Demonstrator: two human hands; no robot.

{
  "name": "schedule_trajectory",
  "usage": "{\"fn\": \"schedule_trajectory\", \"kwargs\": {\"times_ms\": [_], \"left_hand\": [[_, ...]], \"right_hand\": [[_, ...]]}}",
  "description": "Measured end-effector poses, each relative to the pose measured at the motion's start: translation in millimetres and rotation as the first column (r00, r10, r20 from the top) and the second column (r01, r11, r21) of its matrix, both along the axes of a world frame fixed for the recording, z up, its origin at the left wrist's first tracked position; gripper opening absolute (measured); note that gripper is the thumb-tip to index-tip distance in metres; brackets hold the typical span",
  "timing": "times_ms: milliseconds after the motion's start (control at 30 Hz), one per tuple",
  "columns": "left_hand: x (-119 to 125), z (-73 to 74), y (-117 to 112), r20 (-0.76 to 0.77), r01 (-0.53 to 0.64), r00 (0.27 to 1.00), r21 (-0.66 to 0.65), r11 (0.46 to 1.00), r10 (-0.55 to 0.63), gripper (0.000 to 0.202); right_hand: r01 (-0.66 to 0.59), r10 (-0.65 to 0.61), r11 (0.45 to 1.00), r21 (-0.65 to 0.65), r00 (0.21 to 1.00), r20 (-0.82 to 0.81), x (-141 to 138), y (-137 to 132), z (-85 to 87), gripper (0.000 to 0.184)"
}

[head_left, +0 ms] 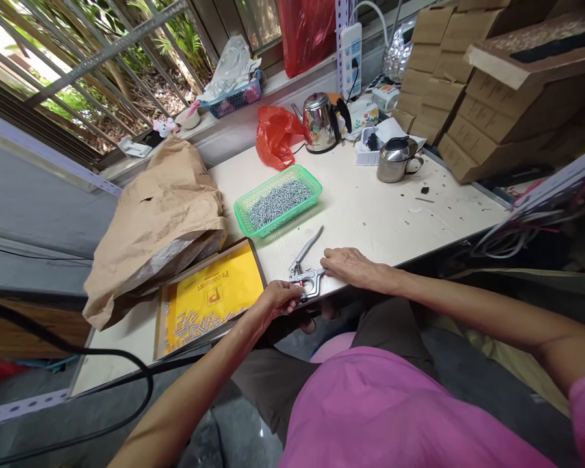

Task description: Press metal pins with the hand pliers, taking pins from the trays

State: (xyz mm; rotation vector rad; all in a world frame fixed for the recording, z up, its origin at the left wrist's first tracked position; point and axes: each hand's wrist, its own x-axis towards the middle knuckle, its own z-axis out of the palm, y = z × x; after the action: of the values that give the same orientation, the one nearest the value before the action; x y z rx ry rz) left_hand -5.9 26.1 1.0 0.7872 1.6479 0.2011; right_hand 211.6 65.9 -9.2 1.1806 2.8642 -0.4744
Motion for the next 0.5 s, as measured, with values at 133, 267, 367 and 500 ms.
{"fn": "schedule_trajectory", "kwargs": {"times_ms": [133,267,367,500], "left_hand": [[-2.2,-4.0,-1.2,0.004,-0.010,1.000,0.005,1.000,0.010,0.030],[-2.9,-5.1,-1.6,0.018,-0.011,1.000,0.020,1.000,0.011,0.034],[-2.1,-5.1,-1.4,0.019,-0.024,1.000,0.032,0.999,0.023,0.036],[-1.1,-1.9,-6.3,-0.053,0.007,0.999,0.036,0.999,-0.005,0.031]], "right_hand": [[-0.031,0.034,0.996,0.080,0.999,-0.038,3.9,26.3,0.5,0.071],[-0.135,0.135,0.991,0.007,0.990,0.039,2.6,57.5,-1.9,0.105],[-0.164,0.163,0.986,0.023,0.986,0.046,-0.6,64.5,0.7,0.097],[-0.160,0.154,0.985,0.065,0.984,0.093,-2.0,58.3,6.9,0.079]]}}
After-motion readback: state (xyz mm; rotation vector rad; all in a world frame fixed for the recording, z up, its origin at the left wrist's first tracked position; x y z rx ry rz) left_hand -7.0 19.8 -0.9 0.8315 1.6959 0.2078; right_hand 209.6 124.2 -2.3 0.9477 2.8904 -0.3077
